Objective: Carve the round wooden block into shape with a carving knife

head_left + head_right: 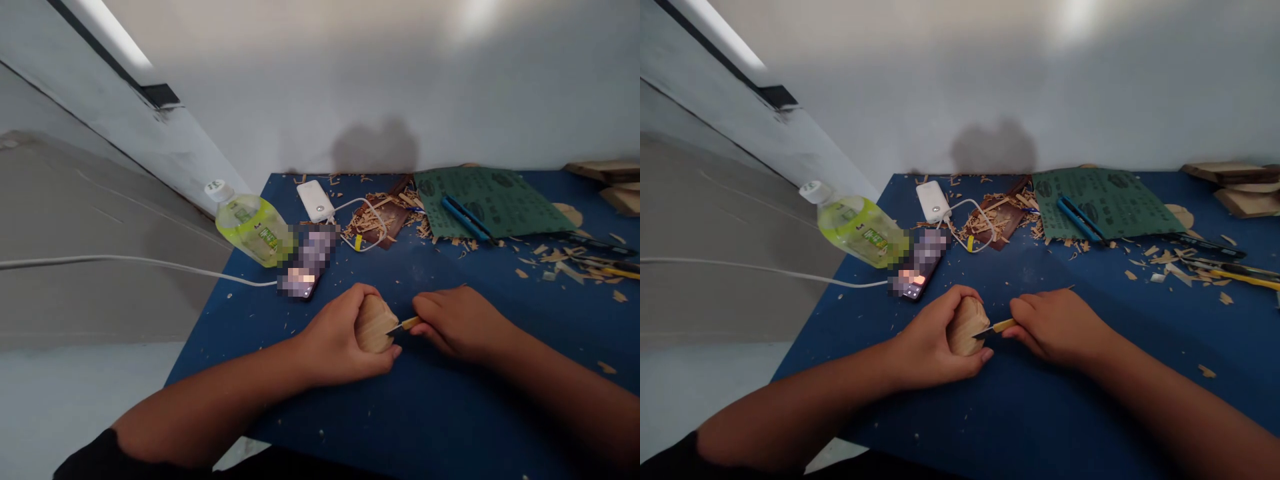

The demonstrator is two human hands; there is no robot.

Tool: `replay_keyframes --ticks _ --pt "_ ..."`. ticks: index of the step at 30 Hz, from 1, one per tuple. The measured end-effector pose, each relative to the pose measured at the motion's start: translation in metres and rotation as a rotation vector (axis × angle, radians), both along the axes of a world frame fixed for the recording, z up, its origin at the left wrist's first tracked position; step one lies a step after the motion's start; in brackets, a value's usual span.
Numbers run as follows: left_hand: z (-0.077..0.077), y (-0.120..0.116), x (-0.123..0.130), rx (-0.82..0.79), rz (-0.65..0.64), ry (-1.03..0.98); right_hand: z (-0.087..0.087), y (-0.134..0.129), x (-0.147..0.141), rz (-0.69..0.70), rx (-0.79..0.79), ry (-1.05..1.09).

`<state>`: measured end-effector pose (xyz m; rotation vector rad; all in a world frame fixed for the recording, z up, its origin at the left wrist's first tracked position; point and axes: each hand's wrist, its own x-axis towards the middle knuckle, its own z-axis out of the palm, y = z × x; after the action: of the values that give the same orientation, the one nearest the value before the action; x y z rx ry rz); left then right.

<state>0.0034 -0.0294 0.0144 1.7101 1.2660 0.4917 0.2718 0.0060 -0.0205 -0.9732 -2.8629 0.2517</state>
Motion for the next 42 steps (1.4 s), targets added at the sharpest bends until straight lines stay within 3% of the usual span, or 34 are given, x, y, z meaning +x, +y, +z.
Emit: replay_keyframes --ticks 5,10,12,18,22,27,33,39,42 --pt "0.0 0.006 -0.003 -0.055 0.036 0.016 -0.003 0.005 0.004 -0.12 0.055 -0.037" --pt "-0.005 0.011 -0.006 -0.05 0.028 0.024 -0.006 0.017 0.014 -0.351 0.075 -0.084" --pt "-0.006 0.012 -0.006 -0.045 0.047 0.031 -0.004 0.017 0.014 -0.332 0.035 -0.053" --pt "-0.01 0.009 -0.003 -0.022 0.1 0.03 0.004 0.003 -0.002 -0.082 -0.158 0.032" --pt "-0.009 0.008 0.0 -0.013 0.094 0.032 0.004 -0.001 -0.008 -0.082 -0.124 0.028" --pt "-0.009 0.013 -0.002 -0.059 0.117 0.055 0.002 0.004 -0.006 -0.209 -0.027 -0.072" --pt "-0.009 0.017 -0.008 0.051 0.133 0.094 0.006 0.018 0.004 -0.475 -0.022 -0.165" --pt "-0.012 0.018 -0.006 0.123 0.164 0.099 0.011 0.004 -0.007 -0.219 -0.117 0.005" --pt "-0.012 0.015 -0.002 0.122 0.174 0.095 0.012 -0.004 -0.015 -0.175 -0.13 0.011"
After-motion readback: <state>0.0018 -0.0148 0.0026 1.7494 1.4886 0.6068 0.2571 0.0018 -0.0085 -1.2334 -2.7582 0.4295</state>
